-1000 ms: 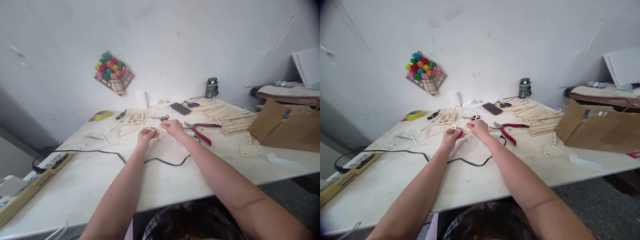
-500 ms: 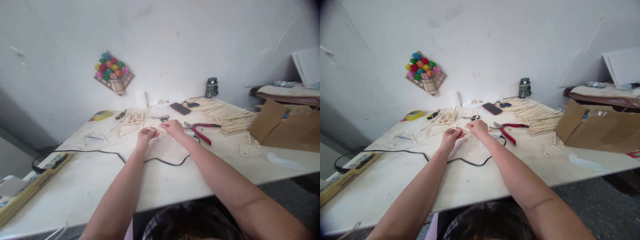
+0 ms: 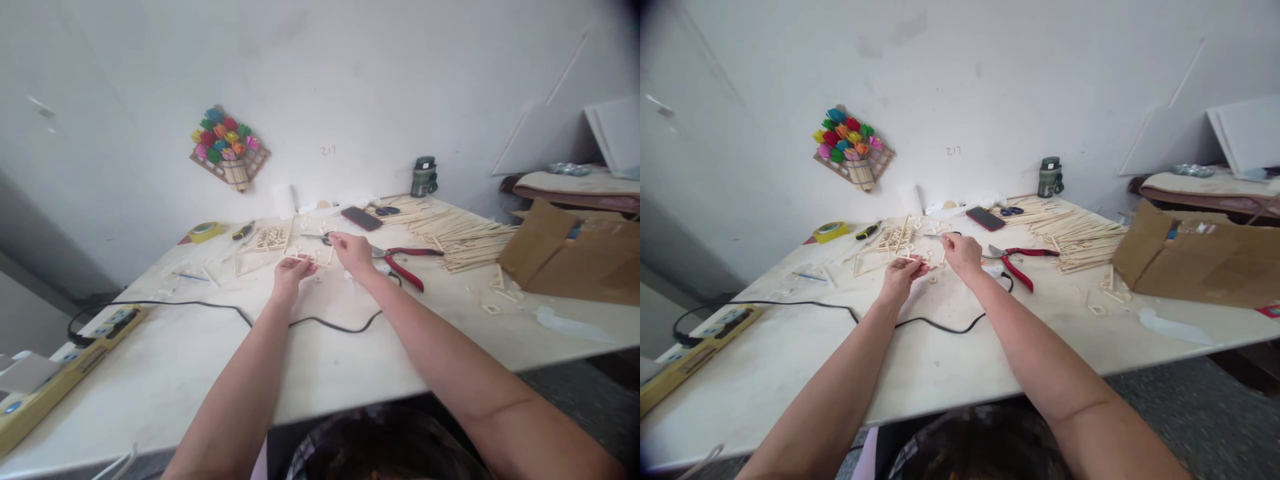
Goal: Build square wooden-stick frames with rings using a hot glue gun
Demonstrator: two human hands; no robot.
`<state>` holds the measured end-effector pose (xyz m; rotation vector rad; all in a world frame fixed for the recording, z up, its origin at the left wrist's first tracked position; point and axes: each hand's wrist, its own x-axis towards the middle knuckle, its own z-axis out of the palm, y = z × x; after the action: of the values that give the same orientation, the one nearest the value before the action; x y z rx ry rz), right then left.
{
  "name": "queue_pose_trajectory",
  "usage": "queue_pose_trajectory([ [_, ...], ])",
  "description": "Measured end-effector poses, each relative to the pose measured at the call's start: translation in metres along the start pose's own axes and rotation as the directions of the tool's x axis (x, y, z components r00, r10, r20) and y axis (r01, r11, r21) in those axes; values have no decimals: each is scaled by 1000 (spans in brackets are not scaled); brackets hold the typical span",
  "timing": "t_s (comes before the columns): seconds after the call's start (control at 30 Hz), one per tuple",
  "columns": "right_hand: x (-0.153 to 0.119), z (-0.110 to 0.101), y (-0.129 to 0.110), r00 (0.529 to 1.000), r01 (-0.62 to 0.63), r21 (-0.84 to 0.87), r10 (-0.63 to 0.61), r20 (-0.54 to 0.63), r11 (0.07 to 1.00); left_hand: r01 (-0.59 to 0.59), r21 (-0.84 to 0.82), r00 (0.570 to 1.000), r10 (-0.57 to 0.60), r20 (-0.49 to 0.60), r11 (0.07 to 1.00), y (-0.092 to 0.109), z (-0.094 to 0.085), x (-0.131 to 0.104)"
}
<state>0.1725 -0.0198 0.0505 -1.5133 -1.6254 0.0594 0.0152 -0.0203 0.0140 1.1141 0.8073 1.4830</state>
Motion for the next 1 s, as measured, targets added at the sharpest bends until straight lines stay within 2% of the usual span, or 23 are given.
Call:
queue_pose_trajectory([
  [0.1,3,-1,5,978,-131,64,139,-153,989,16,-23,1000,-17,-20,1000,0,0,0],
  [0.17,6,0,10,961,-196,132,217,-174,972,31,-45,999,-32,-24,999,1,-1,0],
  [0.23,9,4,16,954,-256,231,284,-98,939,53,-67,998,-54,-13,996,1,-1,0],
  [0.3,12,6,21,943,-319,359,331,30,877,87,-73,996,-86,15,994,3,-1,-1],
  [0.4,15,5,25,934,-353,537,319,158,766,143,-40,987,-140,75,989,5,-5,0],
  [0.5,17,-2,26,936,-351,593,287,203,725,179,13,977,-179,117,984,7,-9,2],
  [0.67,19,-10,28,911,-401,573,245,332,715,204,133,970,-219,109,970,9,-15,4],
  [0.77,19,-10,28,889,-430,534,239,390,728,158,181,982,-174,77,971,9,-16,4],
  [1.0,16,-12,26,868,-412,484,171,466,772,74,258,997,-70,-21,963,8,-17,9],
])
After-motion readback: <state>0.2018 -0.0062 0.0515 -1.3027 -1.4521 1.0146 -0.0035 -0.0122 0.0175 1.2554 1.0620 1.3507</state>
